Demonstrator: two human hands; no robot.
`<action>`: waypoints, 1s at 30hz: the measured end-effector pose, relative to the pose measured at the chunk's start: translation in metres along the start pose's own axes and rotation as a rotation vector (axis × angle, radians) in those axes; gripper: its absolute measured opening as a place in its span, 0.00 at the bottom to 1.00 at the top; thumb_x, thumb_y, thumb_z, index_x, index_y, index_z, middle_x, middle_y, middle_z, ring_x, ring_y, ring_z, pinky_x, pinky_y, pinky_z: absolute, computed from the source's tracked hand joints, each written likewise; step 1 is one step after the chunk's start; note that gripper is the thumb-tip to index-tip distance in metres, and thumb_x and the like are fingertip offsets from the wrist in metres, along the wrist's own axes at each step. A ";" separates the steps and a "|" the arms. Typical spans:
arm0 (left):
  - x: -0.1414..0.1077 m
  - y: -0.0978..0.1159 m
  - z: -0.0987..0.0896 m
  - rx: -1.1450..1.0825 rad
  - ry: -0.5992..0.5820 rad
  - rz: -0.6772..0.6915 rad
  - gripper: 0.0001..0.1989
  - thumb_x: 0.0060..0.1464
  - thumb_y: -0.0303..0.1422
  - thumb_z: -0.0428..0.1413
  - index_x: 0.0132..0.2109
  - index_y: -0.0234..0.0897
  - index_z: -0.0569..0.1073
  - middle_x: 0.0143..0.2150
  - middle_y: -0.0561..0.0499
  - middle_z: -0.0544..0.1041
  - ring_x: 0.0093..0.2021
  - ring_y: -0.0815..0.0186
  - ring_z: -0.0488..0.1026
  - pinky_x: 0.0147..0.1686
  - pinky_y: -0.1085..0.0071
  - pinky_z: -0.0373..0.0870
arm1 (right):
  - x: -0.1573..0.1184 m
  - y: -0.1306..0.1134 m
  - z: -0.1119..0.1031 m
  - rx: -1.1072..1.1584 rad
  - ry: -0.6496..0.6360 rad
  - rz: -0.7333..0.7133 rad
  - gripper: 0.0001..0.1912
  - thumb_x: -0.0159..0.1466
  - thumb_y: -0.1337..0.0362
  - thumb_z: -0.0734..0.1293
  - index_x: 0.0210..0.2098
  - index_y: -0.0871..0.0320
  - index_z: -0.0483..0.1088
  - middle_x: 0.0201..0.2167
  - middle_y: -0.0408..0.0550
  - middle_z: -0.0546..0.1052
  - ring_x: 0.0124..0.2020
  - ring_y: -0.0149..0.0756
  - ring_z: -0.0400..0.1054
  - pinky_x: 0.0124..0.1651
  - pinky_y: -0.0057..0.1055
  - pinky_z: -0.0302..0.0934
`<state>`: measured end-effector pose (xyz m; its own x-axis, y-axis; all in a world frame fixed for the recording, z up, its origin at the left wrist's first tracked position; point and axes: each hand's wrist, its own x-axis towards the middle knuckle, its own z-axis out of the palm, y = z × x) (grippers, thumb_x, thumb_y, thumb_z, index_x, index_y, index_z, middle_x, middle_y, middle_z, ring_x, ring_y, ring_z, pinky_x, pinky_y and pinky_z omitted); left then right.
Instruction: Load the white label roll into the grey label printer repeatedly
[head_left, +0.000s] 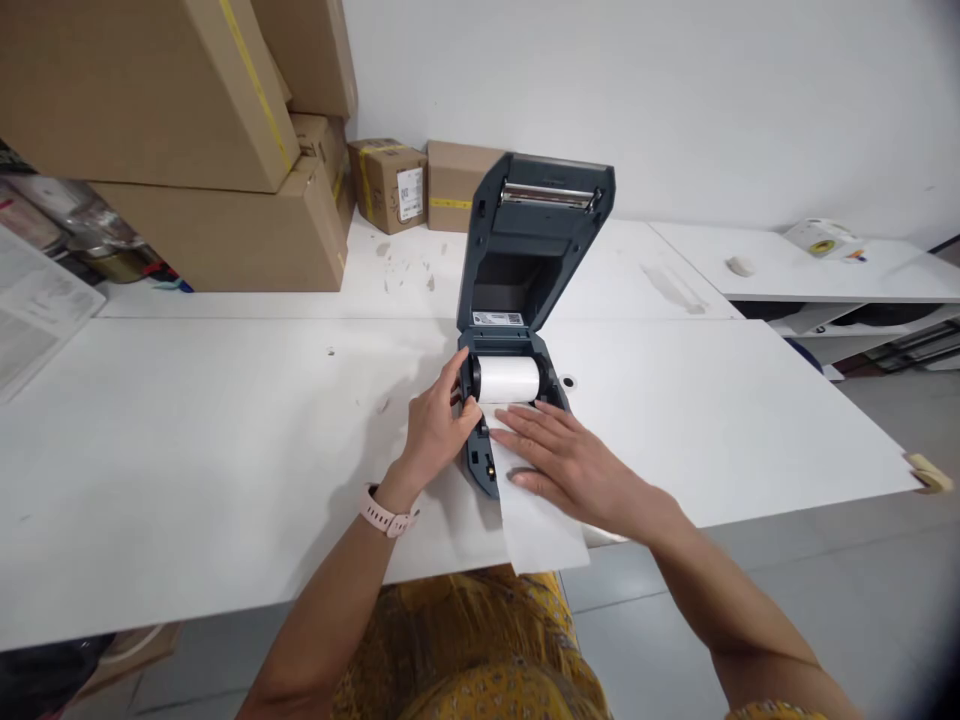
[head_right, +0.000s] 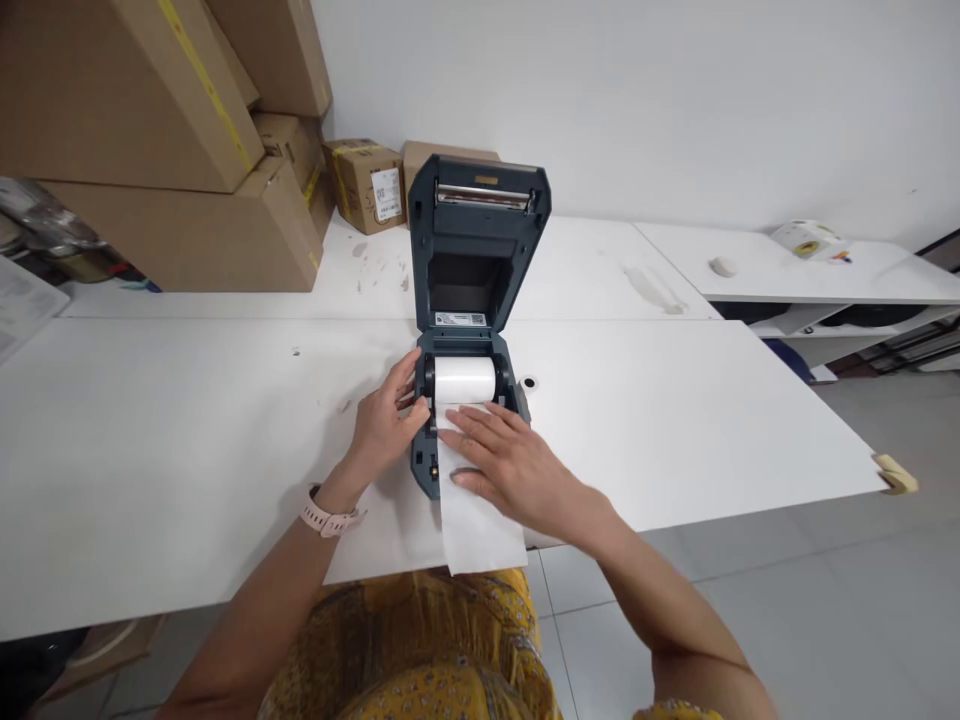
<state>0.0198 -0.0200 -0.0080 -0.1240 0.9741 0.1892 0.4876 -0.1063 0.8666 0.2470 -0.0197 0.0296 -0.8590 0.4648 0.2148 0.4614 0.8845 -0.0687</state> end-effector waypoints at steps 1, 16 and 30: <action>0.000 0.001 0.000 0.000 0.002 -0.002 0.34 0.58 0.27 0.55 0.71 0.47 0.65 0.62 0.47 0.79 0.55 0.55 0.81 0.56 0.58 0.79 | -0.008 -0.009 0.004 -0.018 0.021 0.017 0.25 0.77 0.57 0.59 0.70 0.58 0.62 0.71 0.52 0.67 0.73 0.46 0.60 0.71 0.54 0.61; -0.017 0.003 0.010 -0.330 -0.080 -0.095 0.28 0.69 0.42 0.52 0.73 0.54 0.61 0.77 0.54 0.59 0.76 0.54 0.58 0.71 0.53 0.63 | -0.020 -0.055 0.036 0.004 0.291 0.210 0.27 0.74 0.61 0.64 0.71 0.58 0.60 0.70 0.55 0.69 0.72 0.46 0.62 0.68 0.51 0.67; -0.063 0.018 0.016 -0.600 -0.176 -0.276 0.53 0.57 0.46 0.66 0.78 0.55 0.43 0.80 0.48 0.53 0.77 0.50 0.54 0.73 0.52 0.60 | 0.034 0.072 -0.084 0.362 0.778 0.346 0.27 0.73 0.48 0.64 0.67 0.50 0.65 0.69 0.52 0.70 0.68 0.43 0.68 0.69 0.47 0.65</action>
<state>0.0503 -0.0804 -0.0122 -0.0083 0.9940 -0.1088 -0.1116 0.1072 0.9879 0.2693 0.0563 0.1141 -0.2349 0.6631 0.7107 0.4544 0.7213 -0.5228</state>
